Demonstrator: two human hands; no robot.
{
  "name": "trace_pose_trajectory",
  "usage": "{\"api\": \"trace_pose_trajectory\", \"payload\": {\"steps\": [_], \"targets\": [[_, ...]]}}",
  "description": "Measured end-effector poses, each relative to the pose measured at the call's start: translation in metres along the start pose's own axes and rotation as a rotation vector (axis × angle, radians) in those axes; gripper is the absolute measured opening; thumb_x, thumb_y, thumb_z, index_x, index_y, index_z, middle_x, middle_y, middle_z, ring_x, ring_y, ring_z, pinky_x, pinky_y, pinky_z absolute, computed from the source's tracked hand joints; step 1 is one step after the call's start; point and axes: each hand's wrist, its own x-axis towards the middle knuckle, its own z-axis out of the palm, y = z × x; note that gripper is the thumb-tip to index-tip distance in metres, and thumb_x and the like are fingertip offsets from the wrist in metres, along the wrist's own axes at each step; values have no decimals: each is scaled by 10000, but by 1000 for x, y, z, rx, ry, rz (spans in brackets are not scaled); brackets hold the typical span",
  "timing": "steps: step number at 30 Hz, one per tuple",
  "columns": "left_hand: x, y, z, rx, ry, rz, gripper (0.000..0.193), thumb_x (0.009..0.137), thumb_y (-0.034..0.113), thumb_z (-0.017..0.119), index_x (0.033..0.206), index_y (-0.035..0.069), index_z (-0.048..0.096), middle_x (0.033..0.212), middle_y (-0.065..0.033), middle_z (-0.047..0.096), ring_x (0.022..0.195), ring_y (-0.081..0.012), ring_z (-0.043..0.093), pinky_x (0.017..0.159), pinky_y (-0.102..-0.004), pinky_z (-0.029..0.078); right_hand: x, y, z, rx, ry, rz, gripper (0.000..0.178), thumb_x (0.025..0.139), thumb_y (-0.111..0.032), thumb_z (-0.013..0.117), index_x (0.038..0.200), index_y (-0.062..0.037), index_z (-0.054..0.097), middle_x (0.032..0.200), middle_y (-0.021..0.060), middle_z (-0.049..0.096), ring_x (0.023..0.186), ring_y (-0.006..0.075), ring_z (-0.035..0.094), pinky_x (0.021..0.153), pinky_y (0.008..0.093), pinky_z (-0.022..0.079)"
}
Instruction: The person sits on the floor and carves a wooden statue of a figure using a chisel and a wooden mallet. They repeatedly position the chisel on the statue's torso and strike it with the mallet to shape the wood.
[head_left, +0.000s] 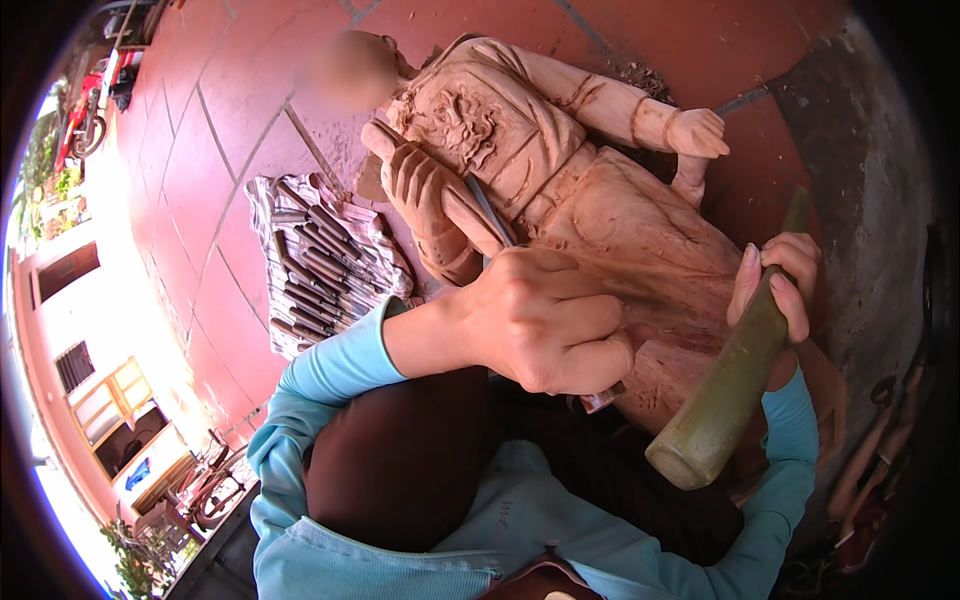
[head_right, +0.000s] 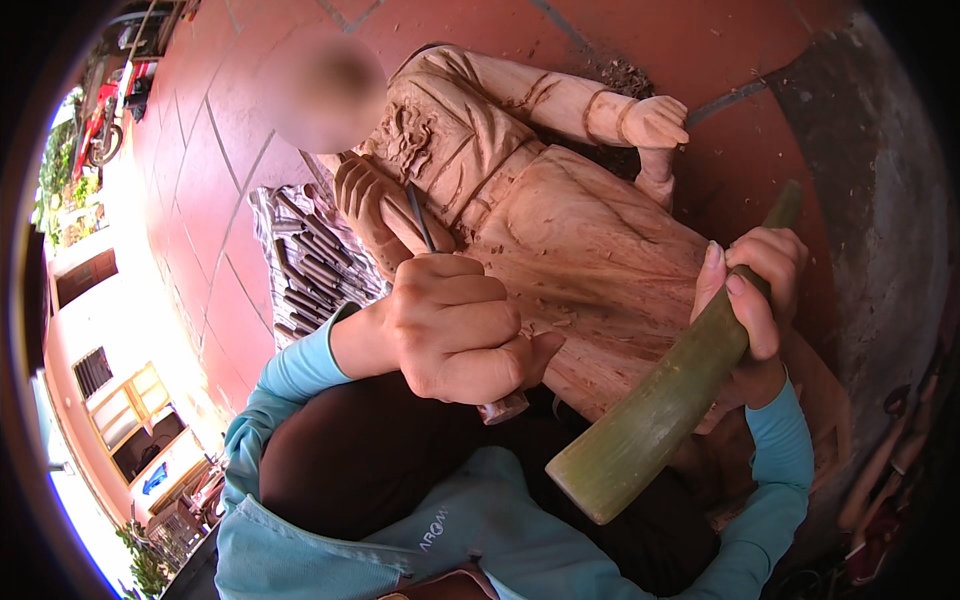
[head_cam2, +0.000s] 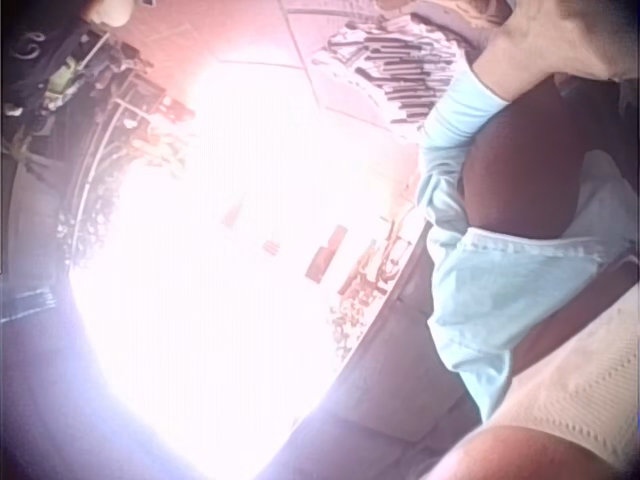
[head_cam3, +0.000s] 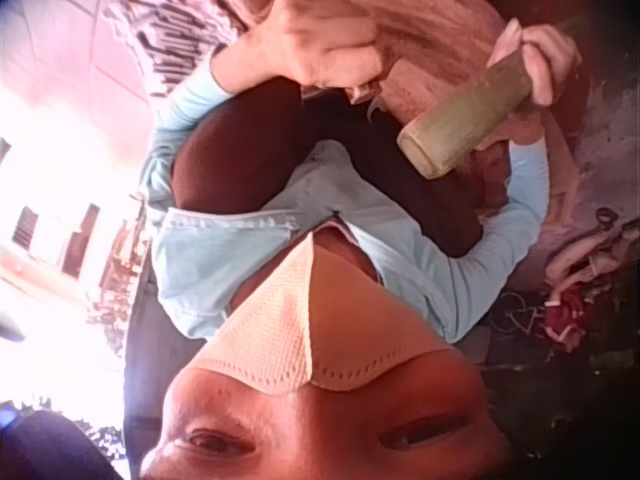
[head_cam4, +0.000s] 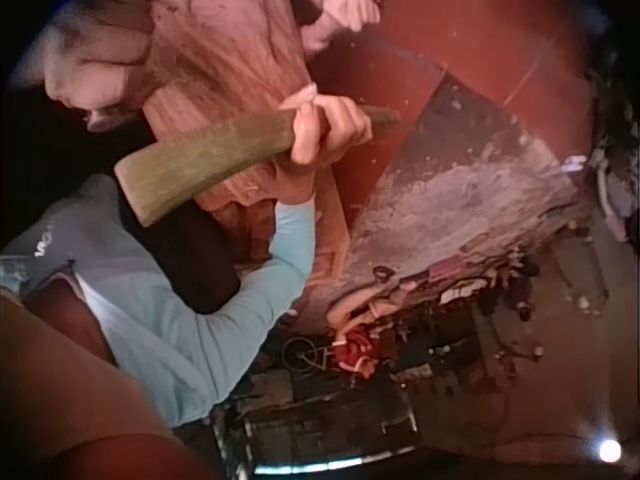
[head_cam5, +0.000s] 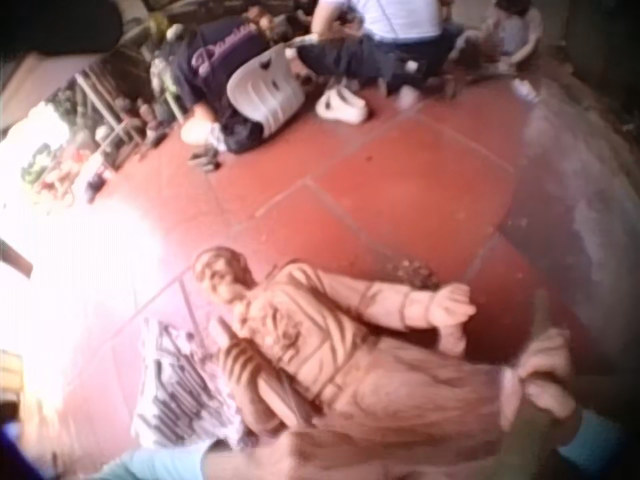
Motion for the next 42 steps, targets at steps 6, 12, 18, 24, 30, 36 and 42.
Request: {"api": "trace_pose_trajectory", "payload": {"steps": [6, 12, 18, 24, 30, 36, 42], "targets": [[-9, -5, 1, -20, -39, 74, 192, 712, -7, 706, 664, 79, 542, 556, 31, 397, 425, -80, 423, 376, -240, 289, -10, 6, 2, 0, 64, -3, 531, 813, 171, 611, 1160, -119, 335, 960, 126, 489, 754, 245, 517, 665, 423, 463], [-1, -9, -7, 19, -180, 83, 198, 731, 40, 699, 662, 90, 520, 549, 46, 382, 419, -84, 424, 372, -247, 295, -13, 13, 4, 26, 127, 17, 532, 761, 150, 679, 1128, -112, 397, 916, 91, 525, 743, 246, 557, 693, 428, 459], [3, 7, -5, 0, -251, 146, 151, 735, 53, 695, 685, 75, 555, 533, 49, 348, 413, -73, 397, 360, -247, 256, -10, 10, -1, 17, 82, -25, 521, 735, 136, 711, 1090, -114, 422, 918, 86, 543, 751, 249, 572, 680, 426, 462], [-2, 7, -4, 64, -178, 61, 212, 749, 104, 703, 671, 101, 506, 587, 30, 405, 493, -98, 490, 396, -247, 362, -12, 9, -2, 32, 65, -11, 524, 734, 144, 708, 1093, -109, 421, 925, 90, 536, 750, 252, 568, 675, 422, 459], [-5, -3, -6, -38, -109, 66, 233, 698, -37, 703, 641, 75, 506, 541, 40, 353, 413, -77, 394, 368, -252, 243, -8, 7, 1, 38, 56, 15, 493, 762, 134, 694, 1098, -102, 422, 912, 89, 534, 743, 252, 562, 670, 425, 456], [20, -7, -42, -128, -307, 59, 277, 713, -23, 691, 621, 85, 453, 531, 43, 335, 405, -79, 381, 352, -262, 240, -12, 12, 1, 47, 86, 17, 478, 768, 141, 681, 1095, -91, 421, 905, 93, 530, 737, 254, 555, 660, 422, 448], [4, 9, -12, -3, -277, 59, 327, 773, 53, 713, 629, 108, 425, 559, 34, 350, 429, -93, 396, 367, -247, 274, -8, 10, 0, 55, 36, 23, 495, 771, 157, 662, 1114, -93, 408, 920, 100, 522, 732, 254, 542, 661, 428, 445]]}}
